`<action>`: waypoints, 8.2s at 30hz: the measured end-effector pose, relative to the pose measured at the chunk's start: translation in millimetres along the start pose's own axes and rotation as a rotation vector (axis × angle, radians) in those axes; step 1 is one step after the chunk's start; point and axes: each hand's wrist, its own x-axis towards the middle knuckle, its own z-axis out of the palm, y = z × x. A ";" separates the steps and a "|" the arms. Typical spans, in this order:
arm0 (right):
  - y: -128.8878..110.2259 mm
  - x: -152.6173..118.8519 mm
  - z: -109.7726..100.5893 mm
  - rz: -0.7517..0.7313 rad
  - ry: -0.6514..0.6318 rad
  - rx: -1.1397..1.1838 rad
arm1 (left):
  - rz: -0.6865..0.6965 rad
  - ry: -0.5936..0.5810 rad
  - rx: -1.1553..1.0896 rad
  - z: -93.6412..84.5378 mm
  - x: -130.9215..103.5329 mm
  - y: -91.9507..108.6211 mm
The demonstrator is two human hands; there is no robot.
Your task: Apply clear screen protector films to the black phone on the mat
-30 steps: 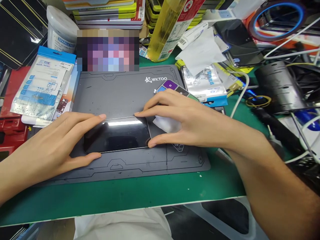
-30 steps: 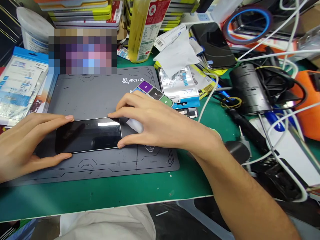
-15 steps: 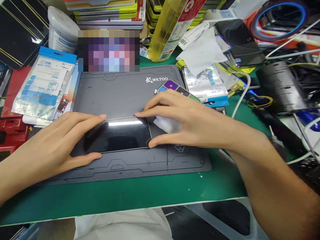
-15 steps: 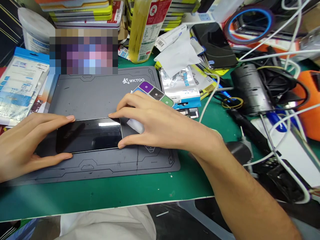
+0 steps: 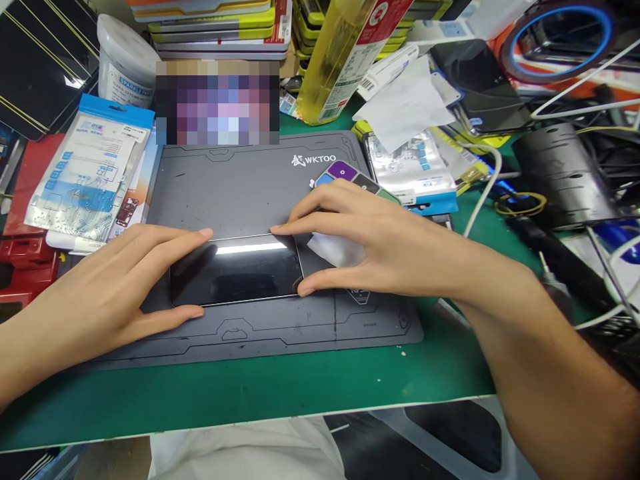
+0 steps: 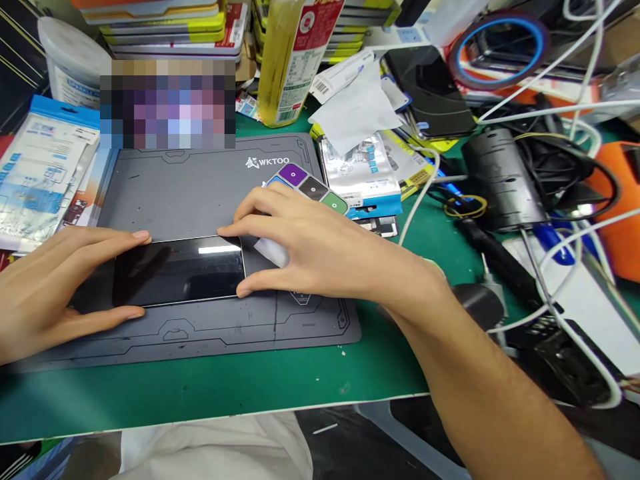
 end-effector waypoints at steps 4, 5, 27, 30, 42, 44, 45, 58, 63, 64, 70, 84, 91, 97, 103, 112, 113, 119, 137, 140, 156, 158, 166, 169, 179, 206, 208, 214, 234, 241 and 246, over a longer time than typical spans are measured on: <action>-0.2 -0.4 -1.1 0.015 -0.006 0.011 | 0.010 -0.001 0.039 -0.2 1.2 1.5; -0.3 -0.4 -1.3 0.018 -0.008 0.013 | 0.012 -0.001 0.047 -0.3 1.4 1.7; -2.3 1.1 -2.5 0.033 -0.012 0.032 | 0.039 0.028 0.120 -1.2 0.7 5.0; -2.0 1.5 -2.5 0.034 -0.012 0.041 | 0.028 0.035 0.118 -1.7 0.2 4.6; -2.3 1.6 -2.1 0.047 -0.011 0.049 | 0.010 0.004 0.050 -5.2 0.0 1.1; -2.4 1.7 -1.9 0.052 -0.013 0.053 | 0.009 0.014 0.036 -5.6 0.4 2.0; -2.5 1.8 -1.9 0.055 -0.013 0.054 | 0.011 0.019 0.033 -5.6 0.5 2.4; -2.2 1.6 -1.2 0.040 0.009 0.046 | 0.015 0.005 0.056 -6.8 -0.8 2.8; -1.1 1.0 -0.9 0.042 0.004 0.041 | 0.044 0.000 0.078 -6.9 0.5 3.4; -1.2 1.0 -1.0 0.046 0.004 0.043 | 0.047 0.006 0.077 -6.6 0.9 3.4; -2.8 2.1 -2.3 0.058 -0.007 0.047 | 0.031 0.016 0.071 -6.6 0.5 2.9; -2.9 1.8 -1.8 0.050 -0.003 0.033 | 0.064 0.019 0.092 -6.2 3.1 3.8; -3.1 2.9 -3.3 0.047 -0.014 0.043 | 0.057 0.023 0.100 -5.7 1.2 2.4; -3.4 3.0 -3.3 0.051 -0.014 0.037 | 0.079 0.009 0.145 -6.3 1.0 1.9; -3.8 1.9 -3.2 0.035 -0.015 0.012 | 0.080 0.024 0.116 -5.0 1.2 1.8; -2.8 -0.3 -1.5 0.014 -0.018 -0.015 | 0.055 0.020 0.101 -4.1 0.7 1.6; -2.6 -0.3 -1.5 0.011 -0.018 -0.017 | 0.046 0.017 0.099 -4.7 0.4 1.5; -2.3 -0.7 -1.6 0.010 -0.018 -0.031 | 0.038 0.009 0.110 -4.8 0.0 1.3; -1.2 -0.1 -0.3 0.009 -0.011 -0.023 | -0.007 -0.007 0.047 0.5 -1.5 -1.5; -1.1 -0.4 -0.5 0.013 -0.009 -0.011 | -0.008 -0.003 0.029 0.5 -0.2 -1.5; -3.0 1.4 0.5 0.068 -0.027 0.009 | 0.027 -0.014 0.073 5.4 -0.9 -6.9; -3.4 1.3 0.9 0.069 -0.034 -0.001 | 0.008 0.004 0.039 8.0 -2.9 -10.5; -2.5 7.8 -0.3 0.044 -0.063 -0.033 | -0.042 0.015 -0.010 15.2 -4.3 -21.2; -12.7 3.9 -2.9 0.063 -0.057 -0.125 | -0.049 0.013 -0.019 16.1 -2.2 -21.6; -49.1 -56.6 38.1 0.165 0.380 -0.521 | -0.047 0.014 0.003 23.8 1.3 -26.4; -76.9 -7.1 68.2 0.177 0.343 -0.373 | -0.015 0.038 0.012 33.0 7.6 -35.0; -79.6 3.3 70.4 0.137 0.299 -0.363 | -0.021 0.047 0.005 33.6 8.0 -35.2; -88.4 44.2 84.0 0.037 0.182 -0.340 | -0.015 0.045 0.005 31.2 9.3 -35.5; -64.4 -38.0 62.0 0.063 0.312 -0.395 | -0.037 0.029 -0.009 28.9 10.8 -37.0; -78.2 -35.7 85.6 0.112 0.373 -0.502 | -0.003 0.041 0.035 30.2 12.7 -37.6; -76.8 -30.2 81.7 0.137 0.358 -0.474 | -0.018 0.038 0.038 30.5 12.4 -35.2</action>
